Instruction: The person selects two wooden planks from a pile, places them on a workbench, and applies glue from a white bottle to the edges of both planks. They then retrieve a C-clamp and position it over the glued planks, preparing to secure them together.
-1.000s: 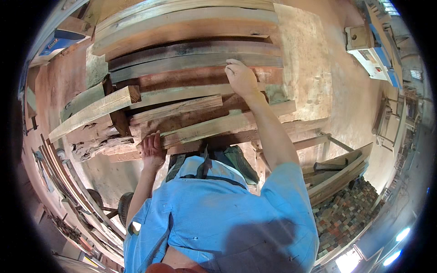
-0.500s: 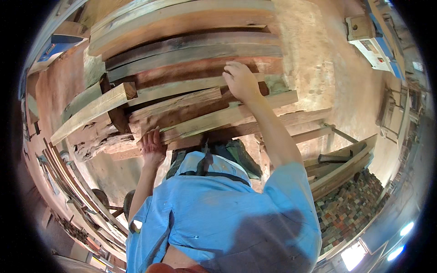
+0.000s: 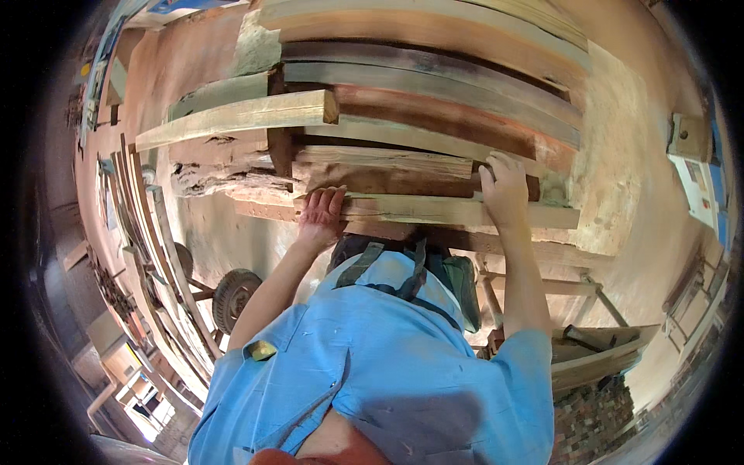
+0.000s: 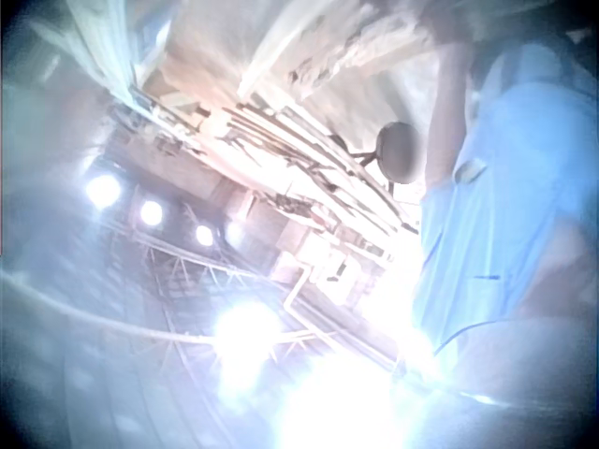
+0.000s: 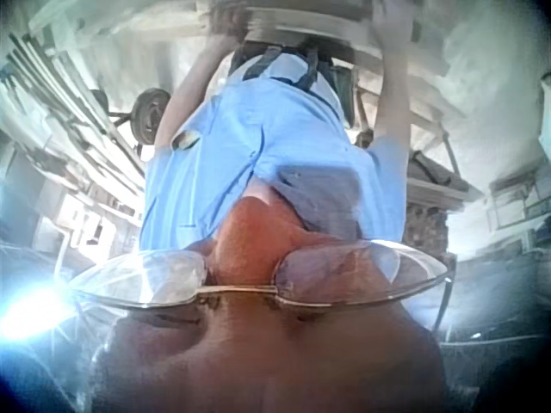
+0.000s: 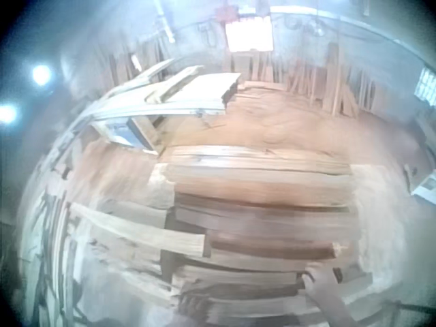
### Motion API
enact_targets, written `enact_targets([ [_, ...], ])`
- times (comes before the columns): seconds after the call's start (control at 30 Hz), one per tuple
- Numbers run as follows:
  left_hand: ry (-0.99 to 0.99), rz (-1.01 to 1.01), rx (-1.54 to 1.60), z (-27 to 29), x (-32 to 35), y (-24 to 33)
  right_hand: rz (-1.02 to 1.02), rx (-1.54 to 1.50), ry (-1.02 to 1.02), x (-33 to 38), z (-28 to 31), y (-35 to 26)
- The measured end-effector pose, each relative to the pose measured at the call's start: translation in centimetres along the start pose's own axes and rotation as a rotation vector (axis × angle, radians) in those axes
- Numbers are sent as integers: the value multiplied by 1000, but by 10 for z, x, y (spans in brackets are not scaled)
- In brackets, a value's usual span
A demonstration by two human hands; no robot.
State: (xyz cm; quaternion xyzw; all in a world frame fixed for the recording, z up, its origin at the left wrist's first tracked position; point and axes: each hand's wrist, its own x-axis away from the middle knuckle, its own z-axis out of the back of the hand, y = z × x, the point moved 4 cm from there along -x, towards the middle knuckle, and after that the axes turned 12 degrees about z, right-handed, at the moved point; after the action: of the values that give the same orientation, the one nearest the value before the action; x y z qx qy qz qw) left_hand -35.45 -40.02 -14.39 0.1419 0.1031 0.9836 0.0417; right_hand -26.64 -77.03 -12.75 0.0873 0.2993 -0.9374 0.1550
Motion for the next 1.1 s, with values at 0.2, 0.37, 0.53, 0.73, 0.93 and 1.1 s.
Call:
enact_targets([
  [0.2, 26, -7, 18, 1, 1, 0, 192, -112, -47, -4, -9, -62],
  [0.37, 16, 28, -26, -4, 5, -3, 219, -191, -164, 1, -12, -94],
  [0.53, 44, 9, -42, 3, 8, -2, 333, -339, -260, 9, -11, -139],
  [0.73, 97, 5, -25, -6, 9, -6, 400, -256, -448, 22, -30, -137],
  [0.93, 22, 45, 10, -7, 9, -5, 406, -254, -489, 16, -32, -134],
  [1.1, 48, 18, 14, 2, 8, -1, 347, -274, -455, 18, -36, -128],
])
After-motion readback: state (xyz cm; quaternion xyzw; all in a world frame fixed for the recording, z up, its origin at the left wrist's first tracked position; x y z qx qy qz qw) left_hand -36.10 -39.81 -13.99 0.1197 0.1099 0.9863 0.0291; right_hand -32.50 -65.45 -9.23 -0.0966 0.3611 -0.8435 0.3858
